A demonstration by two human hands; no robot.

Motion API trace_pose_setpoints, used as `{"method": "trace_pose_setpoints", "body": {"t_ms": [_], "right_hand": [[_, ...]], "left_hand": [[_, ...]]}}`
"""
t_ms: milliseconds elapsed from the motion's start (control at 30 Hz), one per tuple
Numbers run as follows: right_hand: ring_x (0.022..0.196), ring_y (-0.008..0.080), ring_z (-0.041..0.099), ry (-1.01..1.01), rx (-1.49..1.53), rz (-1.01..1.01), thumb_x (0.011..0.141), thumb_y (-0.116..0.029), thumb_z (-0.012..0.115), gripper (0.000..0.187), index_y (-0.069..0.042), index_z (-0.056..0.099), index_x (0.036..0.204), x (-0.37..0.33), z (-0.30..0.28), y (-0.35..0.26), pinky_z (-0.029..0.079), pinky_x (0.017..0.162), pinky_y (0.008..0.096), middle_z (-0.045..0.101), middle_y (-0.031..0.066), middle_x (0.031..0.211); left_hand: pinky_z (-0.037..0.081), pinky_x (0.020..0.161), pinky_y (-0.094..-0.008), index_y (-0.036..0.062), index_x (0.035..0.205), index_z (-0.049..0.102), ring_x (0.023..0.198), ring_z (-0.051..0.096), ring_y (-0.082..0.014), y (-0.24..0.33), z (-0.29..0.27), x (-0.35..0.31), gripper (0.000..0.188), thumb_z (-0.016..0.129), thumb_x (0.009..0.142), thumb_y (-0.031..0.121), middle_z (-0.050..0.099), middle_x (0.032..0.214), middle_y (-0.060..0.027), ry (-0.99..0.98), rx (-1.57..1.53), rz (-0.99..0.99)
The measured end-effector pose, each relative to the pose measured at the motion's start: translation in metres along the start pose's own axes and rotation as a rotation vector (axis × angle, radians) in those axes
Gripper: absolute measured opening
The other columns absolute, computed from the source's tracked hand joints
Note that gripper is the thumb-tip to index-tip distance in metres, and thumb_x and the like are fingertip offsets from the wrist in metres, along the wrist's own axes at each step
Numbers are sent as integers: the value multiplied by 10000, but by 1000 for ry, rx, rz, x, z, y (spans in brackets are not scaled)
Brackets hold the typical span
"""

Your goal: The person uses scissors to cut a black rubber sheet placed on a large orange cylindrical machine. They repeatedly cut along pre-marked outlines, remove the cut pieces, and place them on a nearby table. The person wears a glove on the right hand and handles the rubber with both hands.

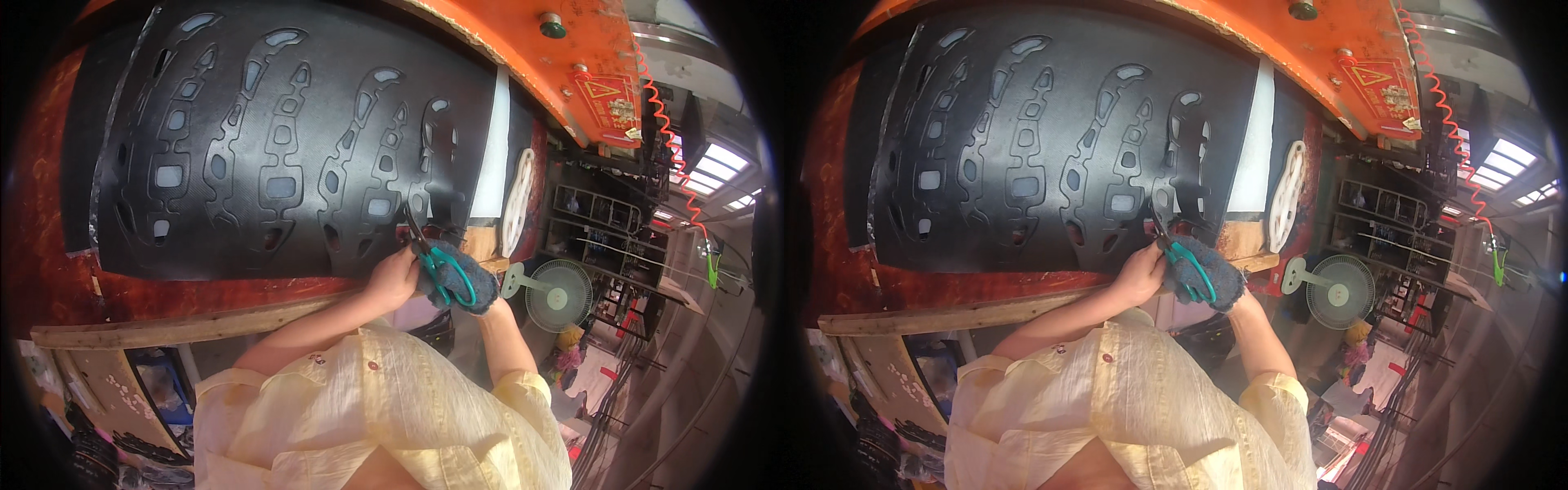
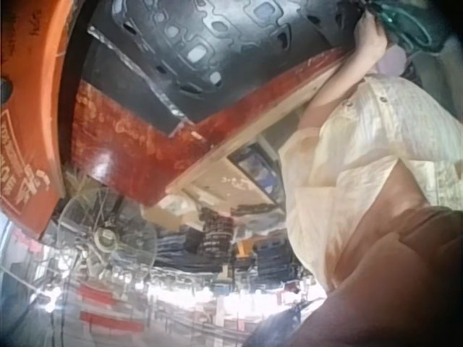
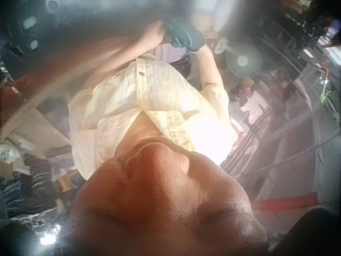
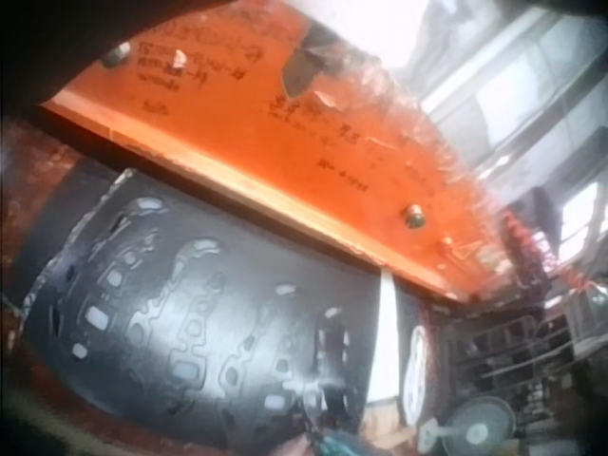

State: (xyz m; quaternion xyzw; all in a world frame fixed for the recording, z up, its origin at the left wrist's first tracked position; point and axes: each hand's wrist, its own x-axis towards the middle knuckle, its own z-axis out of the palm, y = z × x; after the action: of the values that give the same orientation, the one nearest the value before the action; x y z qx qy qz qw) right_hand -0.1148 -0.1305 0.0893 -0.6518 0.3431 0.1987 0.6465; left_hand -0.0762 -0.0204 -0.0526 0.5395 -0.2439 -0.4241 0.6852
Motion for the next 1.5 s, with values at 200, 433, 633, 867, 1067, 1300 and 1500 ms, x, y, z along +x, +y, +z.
{"method": "trace_pose_setpoints", "body": {"t_ms": [200,433,633,867,1067,1300,1500], "right_hand": [[591,75,503,111,163,22,846,-201,657,550,-57,438,1329,9,19,12,409,494,218,569,8,823],[684,97,540,269,157,-242,798,-359,697,731,13,377,1340,12,45,40,449,556,203,582,27,918],[744,105,528,129,278,-225,780,-237,730,718,-49,373,1374,12,24,41,461,606,234,559,28,913],[780,119,532,85,317,-240,790,-106,709,712,-59,339,1396,19,23,56,465,648,255,530,19,929],[853,125,531,20,230,-310,766,10,691,725,-78,350,1400,23,20,68,457,706,252,531,17,997],[891,123,562,317,-342,-107,739,-66,725,629,-31,463,1310,11,25,33,470,809,278,601,42,991],[666,142,563,104,404,1,771,-181,712,608,-19,458,1299,11,21,26,460,586,258,601,68,836]], "left_hand": [[458,780,-428,32,1122,512,932,582,-391,18,-23,-4,258,485,875,100,604,980,-212,-87,-36,-94],[458,823,-395,32,1285,449,973,583,-361,68,-67,-32,423,521,876,111,575,1089,-195,-126,227,57],[479,794,-375,61,1320,446,953,601,-324,142,-90,-51,486,577,856,124,556,1144,-192,-498,280,-5],[468,508,-213,18,1290,476,651,582,-79,130,-108,13,392,526,920,137,604,1119,-100,-22,45,-206],[474,611,-257,-6,1167,533,727,587,-113,102,-103,32,302,566,903,138,638,1015,-85,26,219,-160],[464,651,-267,22,1088,551,731,573,-118,100,-99,35,218,570,889,111,628,865,-72,38,186,-131],[494,629,-340,71,1207,466,652,632,-224,105,-94,24,397,617,854,171,650,944,-119,37,252,-193]]}}
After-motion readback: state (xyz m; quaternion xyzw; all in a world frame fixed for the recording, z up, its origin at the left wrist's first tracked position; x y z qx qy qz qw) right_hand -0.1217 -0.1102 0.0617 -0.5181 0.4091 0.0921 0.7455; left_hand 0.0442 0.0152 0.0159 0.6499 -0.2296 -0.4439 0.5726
